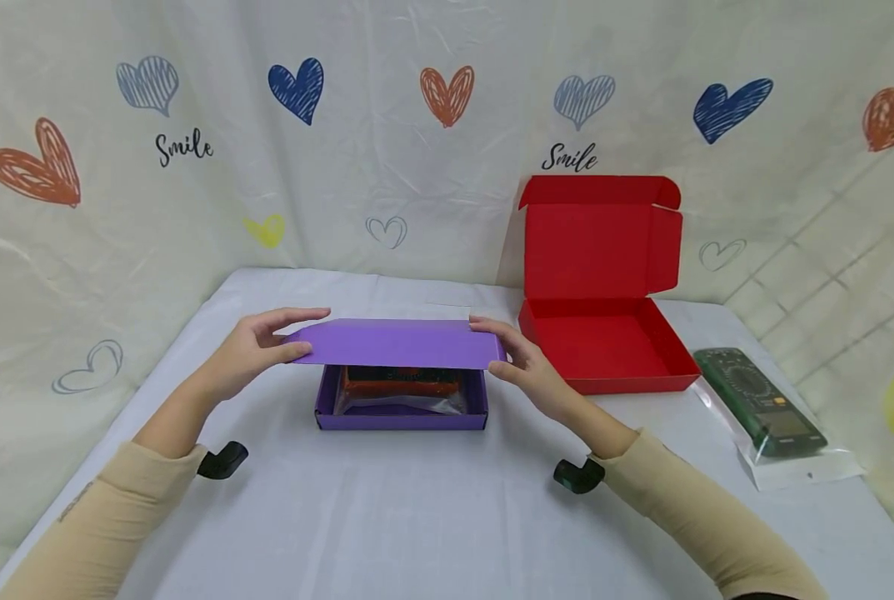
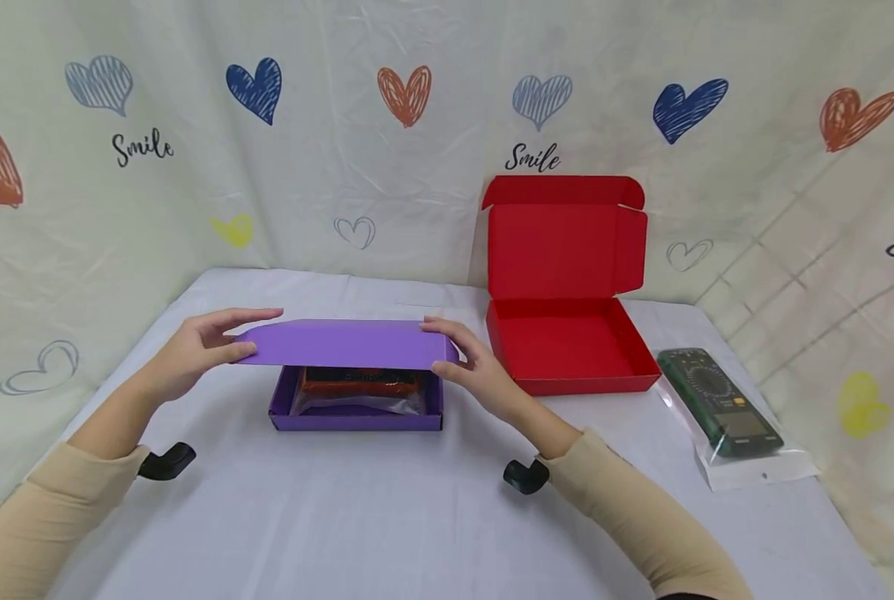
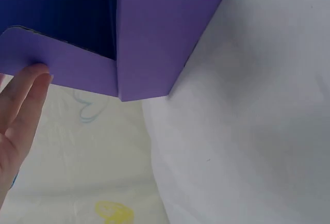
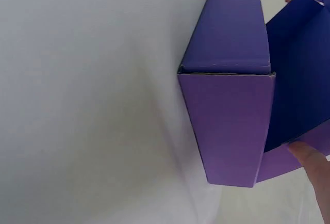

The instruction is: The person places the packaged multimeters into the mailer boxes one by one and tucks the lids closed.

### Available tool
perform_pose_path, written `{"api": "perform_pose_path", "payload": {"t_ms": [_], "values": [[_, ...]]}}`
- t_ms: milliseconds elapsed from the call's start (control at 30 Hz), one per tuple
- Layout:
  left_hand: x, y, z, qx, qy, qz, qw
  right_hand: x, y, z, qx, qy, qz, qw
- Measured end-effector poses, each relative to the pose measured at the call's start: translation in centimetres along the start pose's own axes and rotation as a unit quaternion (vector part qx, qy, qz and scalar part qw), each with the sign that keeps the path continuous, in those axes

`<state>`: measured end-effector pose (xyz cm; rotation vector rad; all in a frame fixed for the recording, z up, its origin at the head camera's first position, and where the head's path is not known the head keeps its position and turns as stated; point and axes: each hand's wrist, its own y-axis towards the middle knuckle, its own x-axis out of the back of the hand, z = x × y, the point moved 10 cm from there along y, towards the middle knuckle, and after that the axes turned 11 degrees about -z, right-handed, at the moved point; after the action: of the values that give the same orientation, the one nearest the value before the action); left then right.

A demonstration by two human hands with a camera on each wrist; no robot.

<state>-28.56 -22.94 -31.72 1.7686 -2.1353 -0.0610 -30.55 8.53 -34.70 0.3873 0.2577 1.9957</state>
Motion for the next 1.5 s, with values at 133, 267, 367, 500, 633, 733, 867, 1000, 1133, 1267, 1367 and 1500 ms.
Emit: {"api": "perform_pose_path", "payload": {"t_ms": [133, 267, 367, 500, 633, 733, 867, 1000, 1133, 1267, 1367, 1500], "values": [[-0.5, -0.3, -0.1, -0.018, 0.036, 0.01, 0.9991, -0.1, -0.5, 0.1, 0.013, -0.014, 0.004, 0.9998], [-0.5, -0.7, -0.1, -0.047, 0.078, 0.001, 0.9959, -0.4, -0.9, 0.0, 0.032, -0.042, 0.014, 0.9985], [-0.5, -1.1, -0.1, -0.065, 0.099, -0.009, 0.9928, -0.5, -1.1, -0.1, 0.049, -0.066, 0.022, 0.9964], [-0.6, -1.4, 0.1, -0.082, 0.114, -0.019, 0.9899, -0.7, -1.4, 0.0, 0.072, -0.085, 0.03, 0.9933], [-0.8, -1.7, 0.3, -0.093, 0.114, -0.02, 0.9889, -0.8, -1.6, 0.2, 0.08, -0.094, 0.037, 0.9916], [-1.1, -2.0, 0.6, -0.098, 0.106, -0.011, 0.9895, -1.0, -2.0, 0.1, 0.085, -0.107, 0.049, 0.9894], [-1.4, -2.5, 1.3, -0.097, 0.108, 0.001, 0.9894, -1.3, -2.5, -0.2, 0.095, -0.137, 0.068, 0.9836], [-1.8, -2.9, 2.0, -0.094, 0.106, 0.012, 0.9898, -1.7, -2.9, -0.2, 0.11, -0.181, 0.08, 0.9741], [-2.0, -3.1, 2.4, -0.095, 0.093, 0.022, 0.9908, -2.0, -3.2, -0.2, 0.115, -0.228, 0.089, 0.9628], [-2.1, -3.1, 2.5, -0.101, 0.102, 0.022, 0.9894, -2.2, -3.4, -0.2, 0.118, -0.258, 0.093, 0.9545], [-2.0, -3.0, 2.7, -0.106, 0.117, 0.019, 0.9873, -2.5, -3.5, 0.0, 0.126, -0.276, 0.096, 0.948], [-1.9, -2.7, 3.0, -0.108, 0.13, 0.016, 0.9855, -2.9, -3.6, -0.1, 0.125, -0.303, 0.101, 0.9393]]}}
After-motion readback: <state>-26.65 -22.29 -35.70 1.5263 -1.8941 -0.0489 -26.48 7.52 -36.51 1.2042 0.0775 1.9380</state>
